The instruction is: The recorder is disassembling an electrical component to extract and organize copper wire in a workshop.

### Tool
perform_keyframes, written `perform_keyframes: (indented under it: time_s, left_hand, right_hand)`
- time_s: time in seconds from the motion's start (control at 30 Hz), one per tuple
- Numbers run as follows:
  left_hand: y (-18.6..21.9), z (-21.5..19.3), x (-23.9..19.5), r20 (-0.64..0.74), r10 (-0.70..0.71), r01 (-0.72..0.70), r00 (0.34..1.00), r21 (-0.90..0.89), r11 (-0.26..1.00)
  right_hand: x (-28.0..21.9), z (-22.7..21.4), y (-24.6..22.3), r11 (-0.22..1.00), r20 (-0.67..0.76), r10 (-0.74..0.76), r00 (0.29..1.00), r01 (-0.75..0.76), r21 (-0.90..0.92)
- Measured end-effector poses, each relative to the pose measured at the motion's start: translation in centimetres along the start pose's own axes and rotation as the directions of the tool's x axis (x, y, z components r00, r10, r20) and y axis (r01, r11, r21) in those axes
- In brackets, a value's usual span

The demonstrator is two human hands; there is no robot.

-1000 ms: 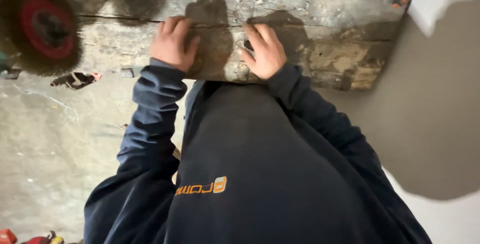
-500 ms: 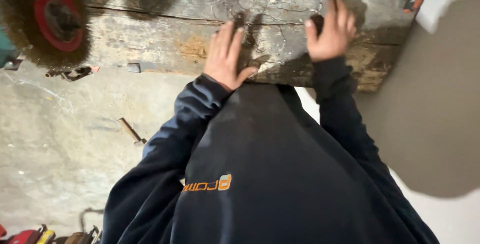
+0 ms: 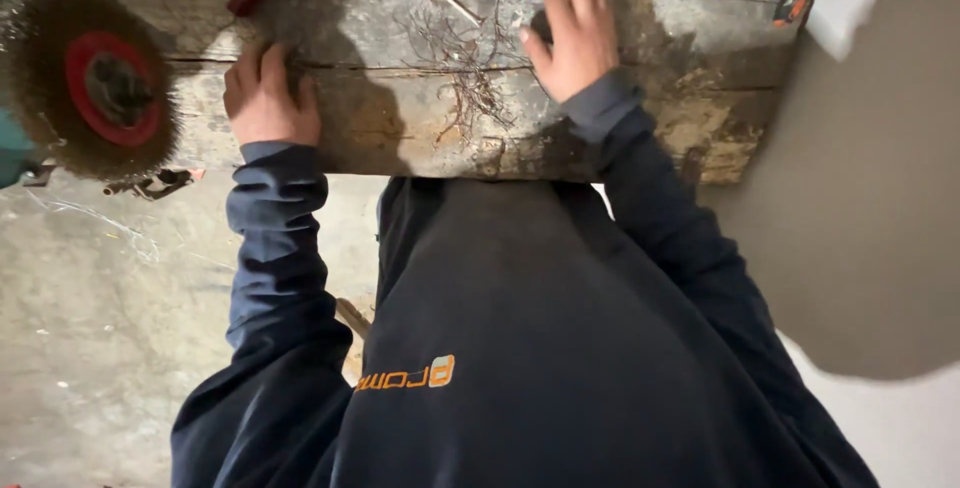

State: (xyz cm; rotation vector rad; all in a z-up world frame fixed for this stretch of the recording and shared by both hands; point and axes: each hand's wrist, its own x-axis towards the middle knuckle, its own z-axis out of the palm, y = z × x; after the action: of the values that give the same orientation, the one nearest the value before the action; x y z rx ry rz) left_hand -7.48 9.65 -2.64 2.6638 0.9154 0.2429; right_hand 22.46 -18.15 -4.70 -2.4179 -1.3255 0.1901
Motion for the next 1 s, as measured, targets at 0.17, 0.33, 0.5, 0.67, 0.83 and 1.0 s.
perform_keyframes:
  time_s: [0.17, 0.33, 0.5, 0.67, 0.83, 1.0]
  left_hand:
    - [-1.0, 1.1, 0.5, -0.103, 0.010, -0.011, 0.995, -0.016, 1.000]
    - [-1.6, 2.2, 1.8, -0.082, 0.030, -0.040, 0.996, -0.125, 0.991]
    - [2.3, 4.0, 1.5, 0.025, 0.335, -0.327, 0.942, -0.160, 0.931]
    - [9.5, 1.6, 0.9, 0.069, 0.517, -0.446, 0.853, -0.417, 0.792]
    - [4.9, 1.6, 2.8, -0.038, 0.301, -0.298, 0.953, -0.301, 0.906]
    - [3.3, 1.8, 6.6, -0.095, 0.280, -0.286, 0.955, -0.045, 0.957]
  right_hand:
    - [5.7, -0.1, -1.0, 0.984, -0.074, -0.136, 0.988, 0.126, -0.129]
    - [6.2, 2.0, -1.1, 0.949, 0.009, -0.311, 0.950, 0.311, -0.054]
    - [1.7, 2.1, -0.7, 0.916, 0.066, -0.402, 0.913, 0.401, 0.026]
    - [-3.5, 0.7, -0.8, 0.913, 0.079, -0.378, 0.922, 0.357, 0.198]
    - [-1.0, 0.4, 0.2, 0.957, 0.012, -0.229, 0.973, 0.222, 0.184]
    - [5.4, -0.3, -2.3, 0.927, 0.052, -0.350, 0.935, 0.353, -0.122]
